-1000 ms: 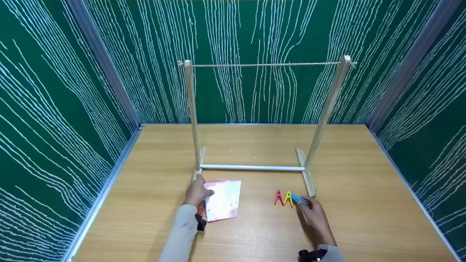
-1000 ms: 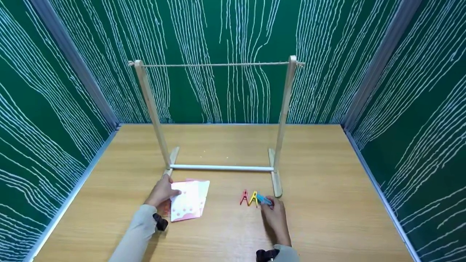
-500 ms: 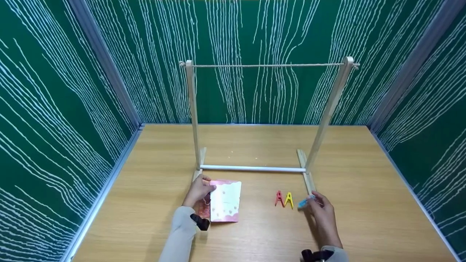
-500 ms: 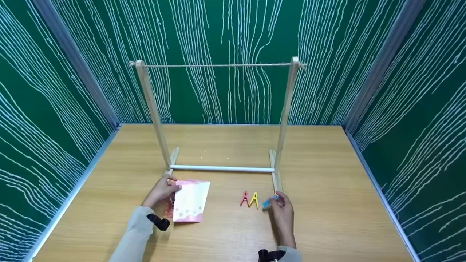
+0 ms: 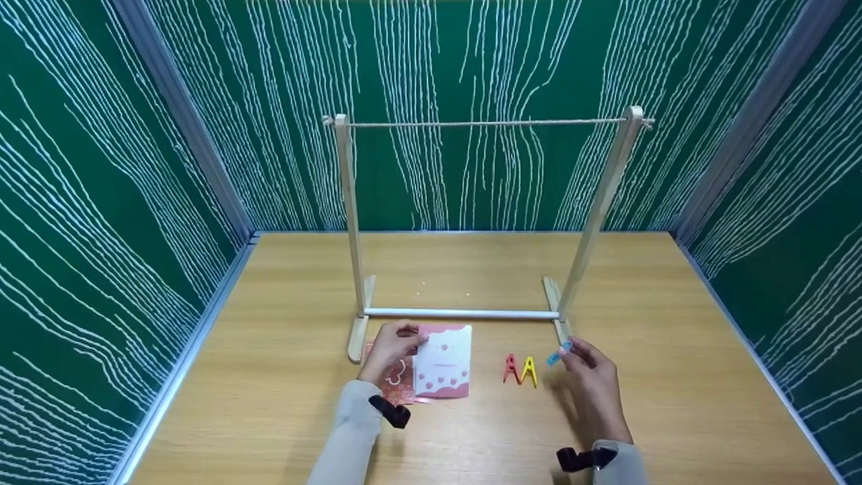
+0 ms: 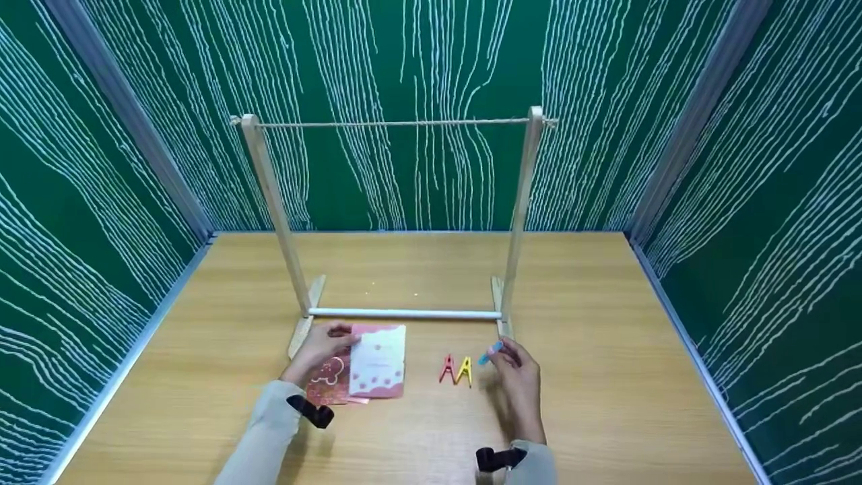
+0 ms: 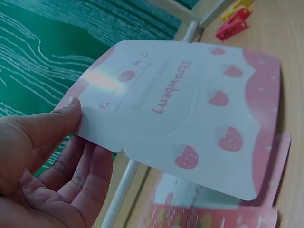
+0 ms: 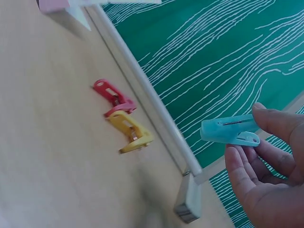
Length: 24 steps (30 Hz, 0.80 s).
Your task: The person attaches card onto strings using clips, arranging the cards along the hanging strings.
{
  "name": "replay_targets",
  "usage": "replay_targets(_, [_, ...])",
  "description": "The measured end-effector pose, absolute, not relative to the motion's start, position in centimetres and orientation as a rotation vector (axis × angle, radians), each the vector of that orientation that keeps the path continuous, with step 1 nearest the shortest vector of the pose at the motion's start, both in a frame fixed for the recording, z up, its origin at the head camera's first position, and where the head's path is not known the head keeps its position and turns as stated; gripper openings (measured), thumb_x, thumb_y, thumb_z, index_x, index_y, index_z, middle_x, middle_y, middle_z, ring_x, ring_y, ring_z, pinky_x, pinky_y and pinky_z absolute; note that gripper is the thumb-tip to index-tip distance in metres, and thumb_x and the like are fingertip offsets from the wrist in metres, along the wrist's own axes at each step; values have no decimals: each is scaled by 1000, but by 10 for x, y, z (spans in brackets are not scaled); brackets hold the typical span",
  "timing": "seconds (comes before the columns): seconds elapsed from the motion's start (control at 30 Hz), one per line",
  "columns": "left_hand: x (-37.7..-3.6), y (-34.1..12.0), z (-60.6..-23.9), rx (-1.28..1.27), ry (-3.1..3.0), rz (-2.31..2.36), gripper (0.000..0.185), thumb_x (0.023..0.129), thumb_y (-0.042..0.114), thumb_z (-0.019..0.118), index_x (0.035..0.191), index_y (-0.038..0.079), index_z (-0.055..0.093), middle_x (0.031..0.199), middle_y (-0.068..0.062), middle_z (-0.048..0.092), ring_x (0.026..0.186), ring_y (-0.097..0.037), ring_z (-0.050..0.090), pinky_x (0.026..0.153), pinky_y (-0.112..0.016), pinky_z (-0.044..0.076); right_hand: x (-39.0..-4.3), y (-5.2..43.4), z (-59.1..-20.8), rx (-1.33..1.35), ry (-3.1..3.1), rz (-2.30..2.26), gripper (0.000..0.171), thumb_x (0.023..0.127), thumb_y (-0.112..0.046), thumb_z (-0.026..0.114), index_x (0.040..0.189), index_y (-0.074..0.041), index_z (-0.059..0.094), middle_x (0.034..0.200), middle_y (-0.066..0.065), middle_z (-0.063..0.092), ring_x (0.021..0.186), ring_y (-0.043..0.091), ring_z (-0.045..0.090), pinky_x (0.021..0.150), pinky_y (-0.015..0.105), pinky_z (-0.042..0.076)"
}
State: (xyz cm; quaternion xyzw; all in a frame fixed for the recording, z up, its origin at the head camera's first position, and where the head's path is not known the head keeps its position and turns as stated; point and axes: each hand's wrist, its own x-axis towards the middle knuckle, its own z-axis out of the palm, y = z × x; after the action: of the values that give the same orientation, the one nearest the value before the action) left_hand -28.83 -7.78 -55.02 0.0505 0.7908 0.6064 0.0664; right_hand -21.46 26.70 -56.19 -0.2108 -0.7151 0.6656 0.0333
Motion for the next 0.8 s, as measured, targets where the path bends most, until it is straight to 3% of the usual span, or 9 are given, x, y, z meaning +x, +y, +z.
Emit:
replay_targets(0.2, [-292, -56, -537, 161, 2254, 1945, 28, 84, 3, 69, 105, -13, 63, 88, -8, 69, 75, -9, 62, 75, -32, 58, -221, 267, -544, -564, -2213, 2002, 54, 89, -26, 69, 135, -4, 51, 98, -18, 60, 89, -2, 57, 77, 23, 50])
replay_targets(0.43, [-299, -36, -520, 164, 2247, 1955, 25, 85, 6, 70, 106, -7, 68, 95, -12, 70, 80, -11, 64, 79, -32, 57, -228, 267, -519, -454, -2270, 1903, 55, 90, -30, 68, 134, -2, 51, 119, 2, 61, 93, -6, 56, 85, 8, 45])
replay_targets(0.6, [-303, -26, -508, 190, 2245, 1977, 26, 86, 8, 70, 108, -4, 68, 102, -17, 69, 88, -16, 66, 83, -32, 56, -234, 265, -506, -391, -2268, 1903, 54, 90, -29, 67, 135, -3, 51, 122, 5, 60, 96, -5, 56, 86, 8, 46])
replay_targets(0.8, [-307, -15, -485, 161, 2274, 1921, 24, 87, 17, 71, 109, 7, 71, 103, -9, 70, 94, -18, 65, 86, -34, 55, -241, 264, -485, -308, -2293, 1851, 52, 91, -28, 65, 136, -7, 51, 129, 13, 57, 98, -1, 55, 86, 10, 46])
